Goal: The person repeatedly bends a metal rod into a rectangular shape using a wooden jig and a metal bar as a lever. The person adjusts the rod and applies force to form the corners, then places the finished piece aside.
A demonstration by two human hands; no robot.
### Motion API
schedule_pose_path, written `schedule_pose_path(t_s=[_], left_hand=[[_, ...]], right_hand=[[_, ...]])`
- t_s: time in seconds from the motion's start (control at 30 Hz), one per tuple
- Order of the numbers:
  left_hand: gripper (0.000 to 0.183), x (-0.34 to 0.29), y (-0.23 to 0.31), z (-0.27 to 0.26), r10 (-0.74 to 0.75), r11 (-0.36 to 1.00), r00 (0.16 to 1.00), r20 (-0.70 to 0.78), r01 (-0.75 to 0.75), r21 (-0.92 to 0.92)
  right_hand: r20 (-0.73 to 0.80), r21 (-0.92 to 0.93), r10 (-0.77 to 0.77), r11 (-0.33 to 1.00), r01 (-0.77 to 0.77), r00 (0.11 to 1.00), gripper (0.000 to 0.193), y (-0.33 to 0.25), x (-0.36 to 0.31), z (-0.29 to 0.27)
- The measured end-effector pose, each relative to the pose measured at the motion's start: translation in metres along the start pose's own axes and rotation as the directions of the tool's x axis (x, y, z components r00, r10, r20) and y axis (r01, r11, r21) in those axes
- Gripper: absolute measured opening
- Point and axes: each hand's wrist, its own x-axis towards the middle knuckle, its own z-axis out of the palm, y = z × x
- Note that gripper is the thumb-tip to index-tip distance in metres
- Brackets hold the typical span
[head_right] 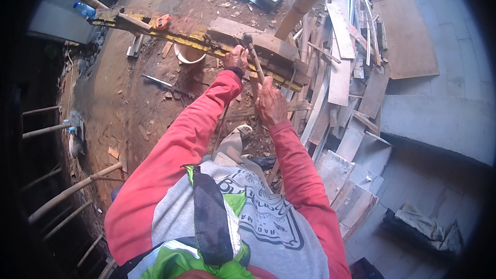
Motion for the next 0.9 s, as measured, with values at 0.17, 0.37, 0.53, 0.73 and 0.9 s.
schedule_pose_path(t_s=[0.17, 0.37, 0.53, 0.73, 0.9], left_hand=[[0.027, -0.004, -0.002, -0.002, -0.01, 1.0, 1.0, -0.003, 0.01, -0.007], [0.036, -0.022, -0.014, -0.009, -0.015, 1.0, 0.994, 0.109, 0.018, -0.021], [0.032, -0.024, -0.002, -0.015, 0.033, 0.993, 0.997, 0.07, -0.041, 0.112], [0.036, -0.025, 0.009, -0.02, -0.391, 0.794, 0.868, 0.307, 0.487, -0.363], [0.041, -0.027, -0.009, -0.019, -0.412, 0.731, 0.809, 0.418, 0.568, -0.379]], right_hand=[[-0.086, 0.079, -0.017, 0.997, 0.024, 0.996, 0.02, -0.015, 0.002, -0.023], [-0.249, 0.141, -0.16, 0.97, 0.199, 0.955, 0.03, -0.026, -0.009, -0.031], [-0.154, 0.135, -0.056, 0.988, 0.077, 0.986, 0.032, -0.028, -0.012, -0.015], [-0.064, 0.029, 0.02, 0.999, -0.018, 0.998, 0.021, -0.01, -0.001, -0.008], [-0.073, 0.029, -0.022, 0.999, 0.024, 0.997, 0.019, -0.011, -0.005, -0.01]])
